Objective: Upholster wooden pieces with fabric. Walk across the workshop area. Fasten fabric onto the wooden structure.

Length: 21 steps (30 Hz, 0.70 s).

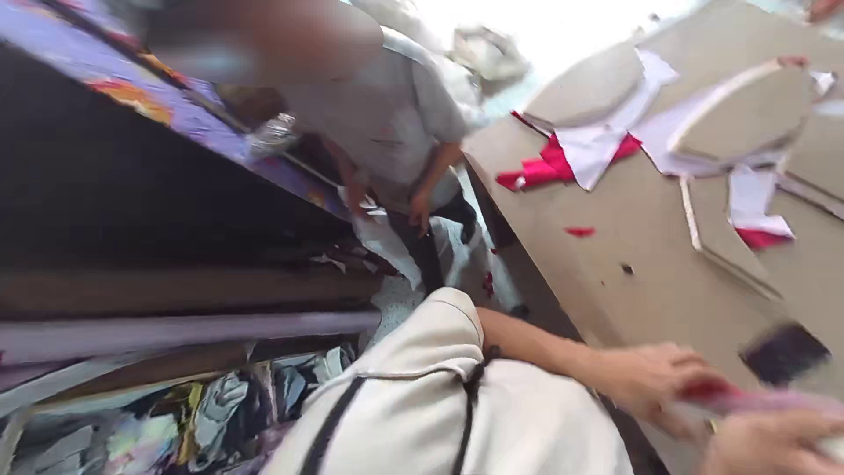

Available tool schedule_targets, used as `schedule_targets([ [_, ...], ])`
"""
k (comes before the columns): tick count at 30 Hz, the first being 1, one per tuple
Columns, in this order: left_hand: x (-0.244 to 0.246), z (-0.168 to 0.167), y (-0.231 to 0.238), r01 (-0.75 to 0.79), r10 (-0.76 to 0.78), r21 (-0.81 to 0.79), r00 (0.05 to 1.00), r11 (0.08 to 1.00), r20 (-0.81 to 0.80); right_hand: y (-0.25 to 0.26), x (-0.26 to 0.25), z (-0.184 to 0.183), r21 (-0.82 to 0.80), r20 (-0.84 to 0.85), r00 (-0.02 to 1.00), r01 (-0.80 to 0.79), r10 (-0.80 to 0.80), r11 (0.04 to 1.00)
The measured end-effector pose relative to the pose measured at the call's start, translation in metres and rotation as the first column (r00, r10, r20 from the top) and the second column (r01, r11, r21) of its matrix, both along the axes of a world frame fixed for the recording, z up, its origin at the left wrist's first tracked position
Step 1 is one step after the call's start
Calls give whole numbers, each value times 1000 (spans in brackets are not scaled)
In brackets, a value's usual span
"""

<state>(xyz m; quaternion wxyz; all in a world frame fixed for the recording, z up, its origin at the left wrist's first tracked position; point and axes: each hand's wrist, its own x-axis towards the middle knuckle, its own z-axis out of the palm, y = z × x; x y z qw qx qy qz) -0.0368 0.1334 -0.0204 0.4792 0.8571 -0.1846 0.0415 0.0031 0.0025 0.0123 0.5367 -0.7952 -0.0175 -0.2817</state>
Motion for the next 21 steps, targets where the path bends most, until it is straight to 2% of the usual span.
schedule_targets([
  [3, 3, -2, -14, -62, 63, 93, 998, 994, -10, -15, 7, -3, -142, 76, 989, 136, -126, 980],
  [6, 10, -23, -23, -122, 132, 67, 974, 990, -183, -37, 12, -5, -220, 22, 955, 293, -295, 930],
  [9, 16, -35, -20, -315, 280, -52, 898, 948, -338, -49, 12, -13, -167, -157, 941, 274, -300, 947],
  [11, 19, -39, -22, -445, 364, -130, 842, 886, -398, -57, 10, -21, -33, -233, 944, 232, -234, 972],
  [12, 22, -40, -21, -463, 363, -177, 837, 868, -408, -61, 9, -25, 62, -272, 943, 215, -190, 975],
  [13, 27, -41, -18, -442, 329, -242, 858, 863, -394, -64, 10, -26, 156, -310, 937, 215, -159, 964],
  [14, 29, -42, -14, -358, 229, -306, 894, 882, -385, -70, 11, -28, 245, -343, 930, 221, -129, 944],
  [15, 28, -41, -8, -211, 65, -345, 918, 915, -390, -77, 13, -30, 327, -371, 924, 225, -94, 918],
  [17, 21, -36, 0, 100, -232, -304, 870, 947, -436, -93, 15, -26, 467, -388, 922, 188, 9, 864],
  [18, 15, -32, 5, 163, -284, -283, 838, 945, -466, -95, 15, -21, 524, -368, 920, 87, 133, 847],
  [19, 8, -30, 13, 152, -297, -315, 822, 937, -486, -97, 14, -23, 590, -319, 911, -24, 260, 807],
  [21, -2, -34, 28, 54, -267, -449, 864, 892, -427, -101, 14, -38, 683, -261, 856, -163, 446, 712],
])
